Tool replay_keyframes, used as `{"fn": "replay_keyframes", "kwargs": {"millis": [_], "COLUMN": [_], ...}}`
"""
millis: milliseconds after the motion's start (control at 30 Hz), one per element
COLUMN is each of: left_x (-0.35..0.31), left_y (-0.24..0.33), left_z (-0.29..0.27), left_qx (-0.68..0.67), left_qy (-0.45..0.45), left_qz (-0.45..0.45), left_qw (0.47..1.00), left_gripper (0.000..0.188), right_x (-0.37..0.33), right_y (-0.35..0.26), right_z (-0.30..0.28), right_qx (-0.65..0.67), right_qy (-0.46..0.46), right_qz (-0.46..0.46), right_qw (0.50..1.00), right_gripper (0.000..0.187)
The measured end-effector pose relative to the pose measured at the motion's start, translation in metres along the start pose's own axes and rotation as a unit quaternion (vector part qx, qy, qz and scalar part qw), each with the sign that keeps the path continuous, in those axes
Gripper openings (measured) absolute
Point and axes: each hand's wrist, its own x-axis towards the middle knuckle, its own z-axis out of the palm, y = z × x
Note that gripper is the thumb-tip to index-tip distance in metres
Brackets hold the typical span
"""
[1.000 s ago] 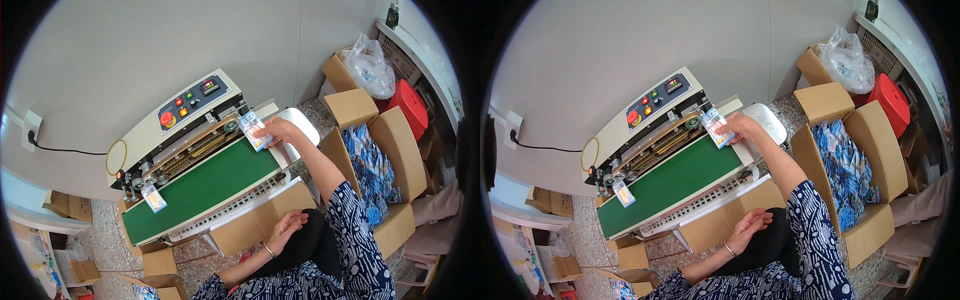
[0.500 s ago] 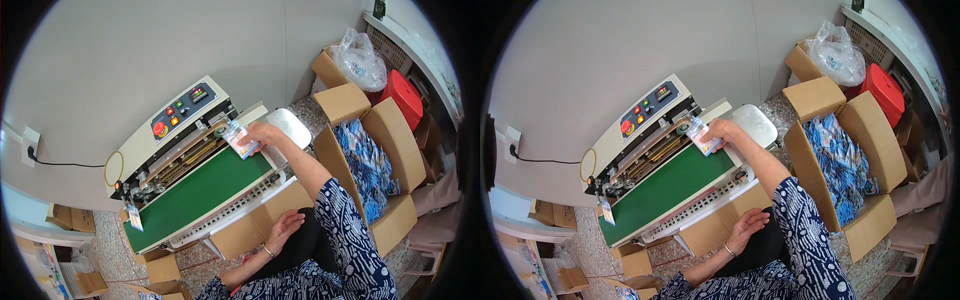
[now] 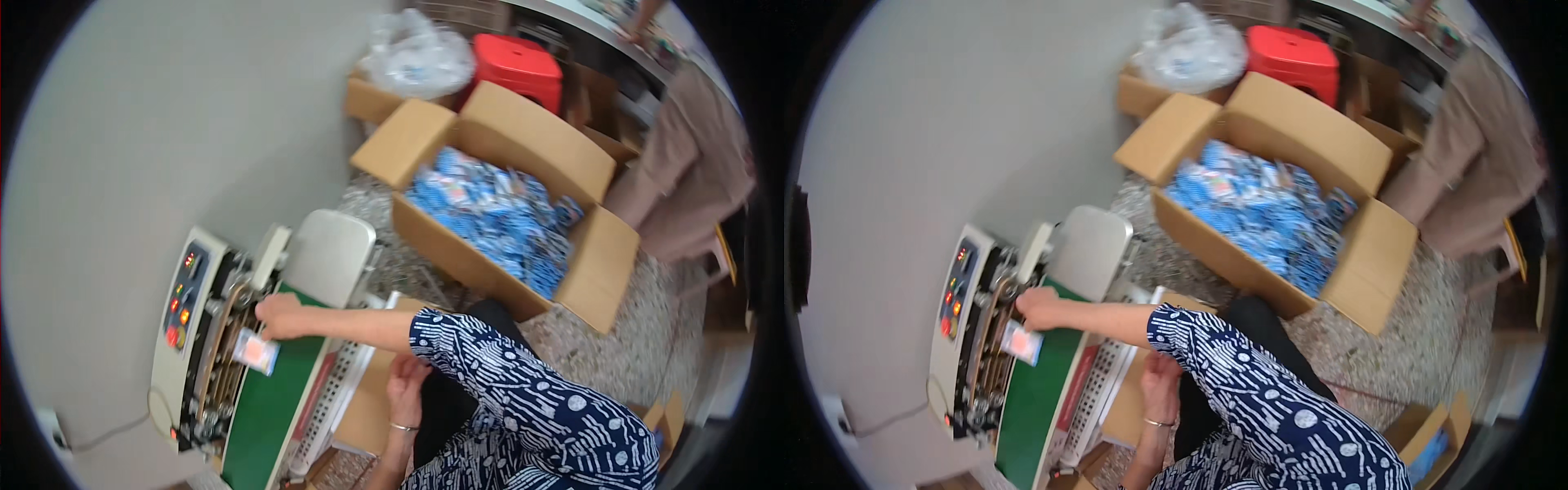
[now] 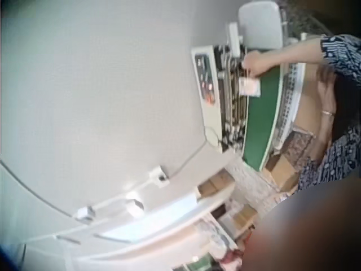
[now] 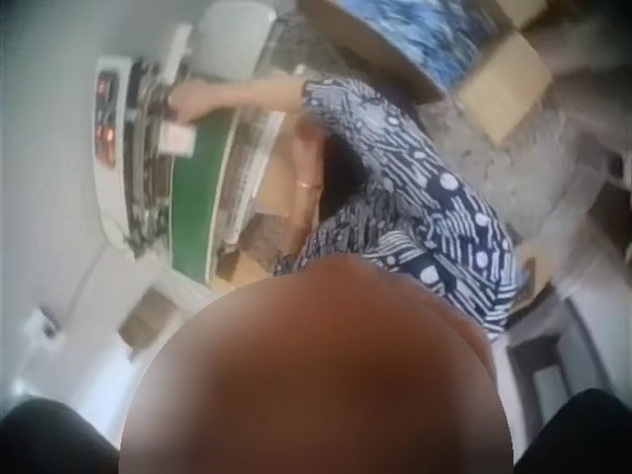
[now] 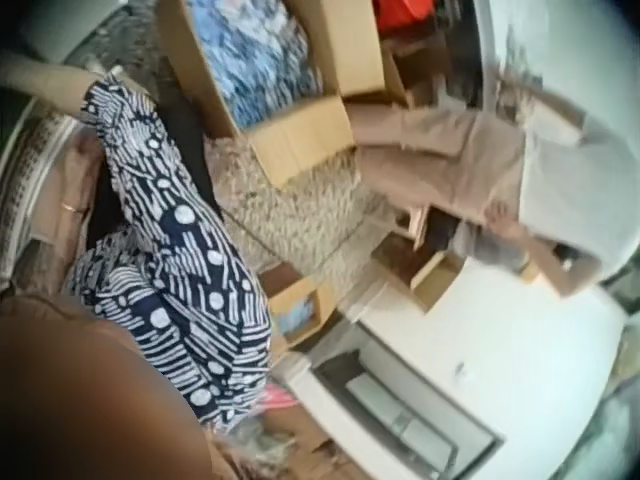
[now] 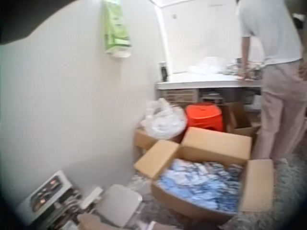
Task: Sealing small plastic packages using a heat sealing machine and placing them into a cardboard box.
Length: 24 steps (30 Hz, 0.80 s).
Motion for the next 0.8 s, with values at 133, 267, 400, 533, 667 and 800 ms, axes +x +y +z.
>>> {"fn": "replay_keyframes", "kwargs": {"millis": [133, 267, 400, 533, 667, 800], "left_x": [-0.001, 0.007, 0.020, 0.026, 0.027, 0.026], "left_y": [0.006, 0.000, -0.012, -0.020, -0.023, -0.026], "left_z": [0.013, 0.045, 0.059, 0.062, 0.074, 0.078], "left_qx": [0.035, 0.131, 0.274, 0.444, 0.489, 0.510], "left_qy": [-0.025, -0.045, -0.077, -0.072, -0.072, -0.069], "left_qz": [0.010, 0.100, 0.149, 0.245, 0.276, 0.289], "left_qw": [0.999, 0.985, 0.947, 0.859, 0.824, 0.807], "left_gripper": [0.038, 0.036, 0.033, 0.031, 0.029, 0.028], "right_x": [-0.069, -0.150, -0.251, -0.351, -0.426, -0.447], "right_y": [0.029, 0.106, 0.209, 0.227, 0.246, 0.262], "right_z": [-0.062, -0.177, -0.283, -0.331, -0.327, -0.303], "right_qx": [0.074, 0.071, -0.149, -0.135, -0.178, -0.391], "right_qy": [-0.007, 0.132, 0.272, 0.239, 0.197, 0.073], "right_qz": [-0.096, -0.048, 0.154, 0.363, 0.286, 0.228], "right_qw": [0.993, 0.988, 0.938, 0.890, 0.921, 0.889], "right_gripper": [0.041, 0.034, 0.029, 0.025, 0.018, 0.009]}}
